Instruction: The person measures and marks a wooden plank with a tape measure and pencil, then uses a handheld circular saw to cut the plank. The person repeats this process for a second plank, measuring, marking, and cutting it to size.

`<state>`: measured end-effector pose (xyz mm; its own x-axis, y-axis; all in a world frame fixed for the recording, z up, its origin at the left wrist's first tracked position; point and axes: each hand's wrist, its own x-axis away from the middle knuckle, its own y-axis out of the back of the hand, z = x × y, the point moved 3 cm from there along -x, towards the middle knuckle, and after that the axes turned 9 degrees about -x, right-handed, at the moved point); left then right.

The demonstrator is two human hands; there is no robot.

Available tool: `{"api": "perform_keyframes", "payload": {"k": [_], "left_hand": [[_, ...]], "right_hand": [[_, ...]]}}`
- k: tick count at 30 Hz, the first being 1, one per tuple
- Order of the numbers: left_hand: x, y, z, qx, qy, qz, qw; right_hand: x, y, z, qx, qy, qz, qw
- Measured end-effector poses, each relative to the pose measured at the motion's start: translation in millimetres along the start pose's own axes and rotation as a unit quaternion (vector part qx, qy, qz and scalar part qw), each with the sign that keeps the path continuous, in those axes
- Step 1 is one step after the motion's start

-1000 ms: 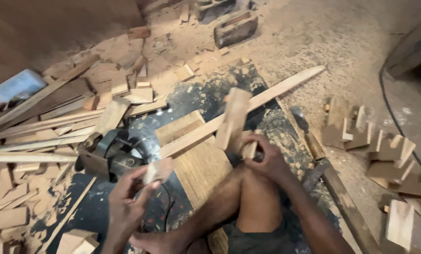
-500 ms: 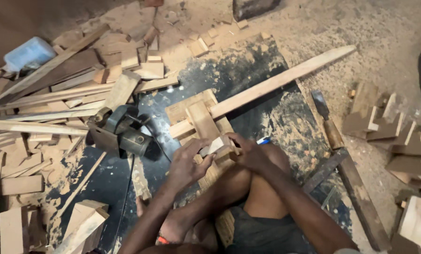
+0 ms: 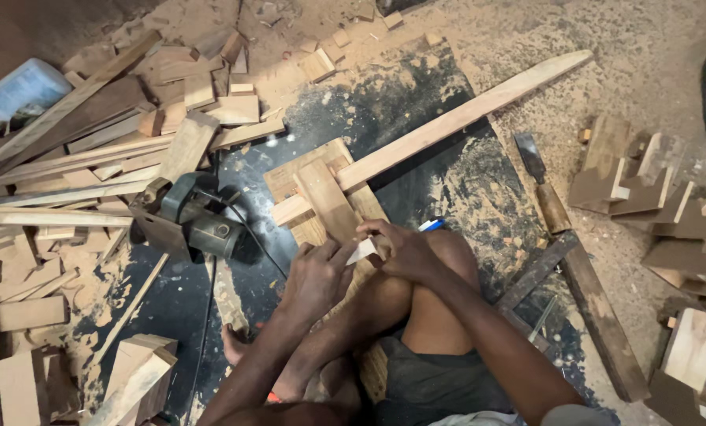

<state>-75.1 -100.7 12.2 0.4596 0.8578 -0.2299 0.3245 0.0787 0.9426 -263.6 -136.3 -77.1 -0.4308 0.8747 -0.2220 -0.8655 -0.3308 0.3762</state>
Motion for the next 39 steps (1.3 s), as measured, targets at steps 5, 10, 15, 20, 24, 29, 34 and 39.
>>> {"api": "perform_keyframes", "payload": {"k": [5, 10, 15, 20, 24, 29, 34, 39], "left_hand": [[5, -8, 1, -0.014, 0.013, 0.011, 1.000], [9, -9, 3, -0.022, 0.011, 0.016, 1.000], [13, -6, 4, -0.017, 0.006, 0.023, 1.000], [11, -5, 3, -0.019, -0.014, -0.005, 1.000], [8, -3, 3, -0.025, -0.026, 0.004, 0.999], [3, 0, 4, -0.033, -0.029, 0.013, 0.999], [-5, -5, 5, -0.075, -0.040, 0.004, 0.996], [-6, -17, 6, -0.120, -0.029, 0.037, 0.992]], "right_hand": [[-5, 7, 1, -0.002, -0.043, 0.045, 0.998], [-13, 19, -12, -0.248, -0.167, 0.163, 0.940], [-20, 17, -30, -0.280, -0.248, 0.281, 0.884], [-24, 3, -43, -0.302, -0.215, 0.282, 0.885], [-22, -2, -45, -0.359, -0.259, 0.258, 0.859], [-25, 3, -39, -0.337, -0.240, 0.225, 0.882], [-14, 8, -36, -0.326, -0.272, 0.164, 0.890], [-7, 2, -36, -0.328, -0.211, 0.113, 0.914]]}}
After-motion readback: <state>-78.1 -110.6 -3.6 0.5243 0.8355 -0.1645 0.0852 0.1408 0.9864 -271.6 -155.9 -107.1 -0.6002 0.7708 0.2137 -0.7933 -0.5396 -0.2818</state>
